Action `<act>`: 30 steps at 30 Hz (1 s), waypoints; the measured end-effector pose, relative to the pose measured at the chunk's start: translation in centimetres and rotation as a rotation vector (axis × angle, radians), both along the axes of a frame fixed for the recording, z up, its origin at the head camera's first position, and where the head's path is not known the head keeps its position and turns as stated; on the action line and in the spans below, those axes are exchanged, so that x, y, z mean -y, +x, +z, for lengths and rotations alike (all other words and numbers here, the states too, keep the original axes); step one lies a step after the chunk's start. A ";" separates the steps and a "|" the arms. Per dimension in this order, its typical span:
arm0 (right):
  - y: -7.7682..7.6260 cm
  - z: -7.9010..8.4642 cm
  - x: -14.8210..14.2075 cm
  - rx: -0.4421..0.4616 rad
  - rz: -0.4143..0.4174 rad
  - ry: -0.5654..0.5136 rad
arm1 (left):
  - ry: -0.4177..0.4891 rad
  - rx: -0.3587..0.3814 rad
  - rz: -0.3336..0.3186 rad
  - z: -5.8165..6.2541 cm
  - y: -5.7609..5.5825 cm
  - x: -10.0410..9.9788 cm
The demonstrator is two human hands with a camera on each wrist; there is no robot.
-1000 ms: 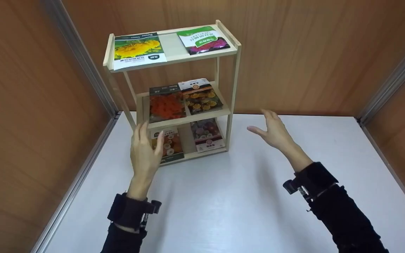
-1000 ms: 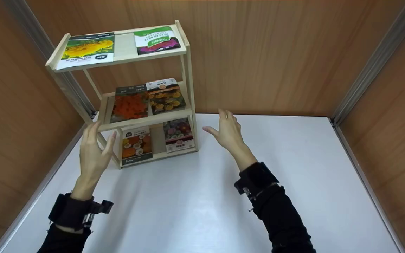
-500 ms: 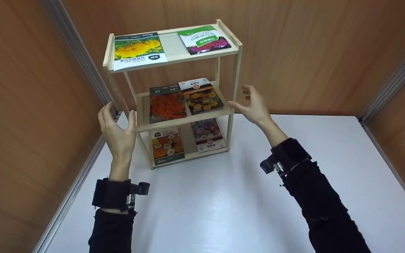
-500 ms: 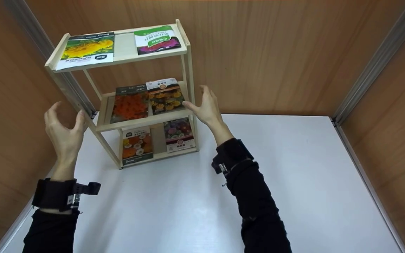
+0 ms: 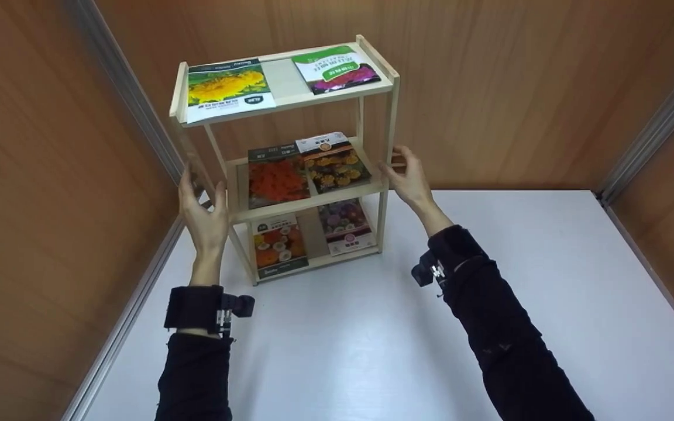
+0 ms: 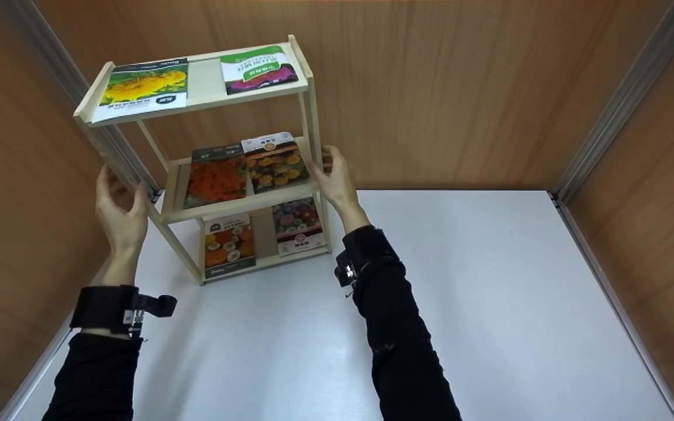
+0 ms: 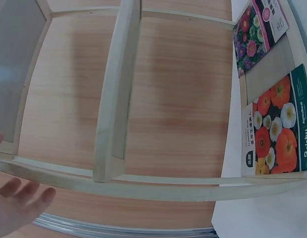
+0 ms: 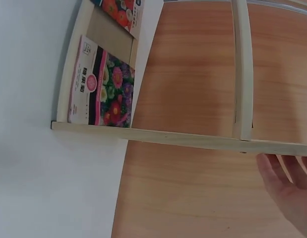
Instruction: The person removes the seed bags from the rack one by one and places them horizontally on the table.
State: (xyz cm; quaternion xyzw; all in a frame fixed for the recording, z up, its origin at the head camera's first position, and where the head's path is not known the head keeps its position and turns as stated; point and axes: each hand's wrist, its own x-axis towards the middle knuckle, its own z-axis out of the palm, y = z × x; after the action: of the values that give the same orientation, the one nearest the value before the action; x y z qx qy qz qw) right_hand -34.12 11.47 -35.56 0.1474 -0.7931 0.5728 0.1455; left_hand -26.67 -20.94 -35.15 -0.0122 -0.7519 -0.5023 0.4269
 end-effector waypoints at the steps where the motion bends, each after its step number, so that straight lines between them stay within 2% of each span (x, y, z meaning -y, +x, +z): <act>1: -0.1 0.0 0.1 -0.008 -0.008 -0.002 | 0.001 -0.011 -0.007 0.0 0.0 0.0; 6: -0.5 0.2 0.1 -0.020 -0.028 -0.003 | 0.001 -0.057 0.017 0.1 -0.2 0.2; 9: -0.6 0.2 0.2 -0.013 -0.022 -0.012 | -0.003 -0.061 0.039 0.1 -0.3 0.3; 18: -0.9 0.2 0.2 -0.037 -0.006 0.009 | -0.014 -0.079 0.048 0.3 -0.2 0.6; 30: -0.8 -0.2 -0.5 -0.102 -0.005 0.036 | -0.009 -0.093 0.015 0.2 -0.2 0.5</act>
State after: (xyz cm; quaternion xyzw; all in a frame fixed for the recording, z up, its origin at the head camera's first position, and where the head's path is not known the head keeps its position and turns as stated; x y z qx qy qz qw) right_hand -34.88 11.97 -35.71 0.1772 -0.7951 0.5498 0.1845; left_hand -26.86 -21.47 -34.96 -0.0318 -0.7336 -0.4945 0.4651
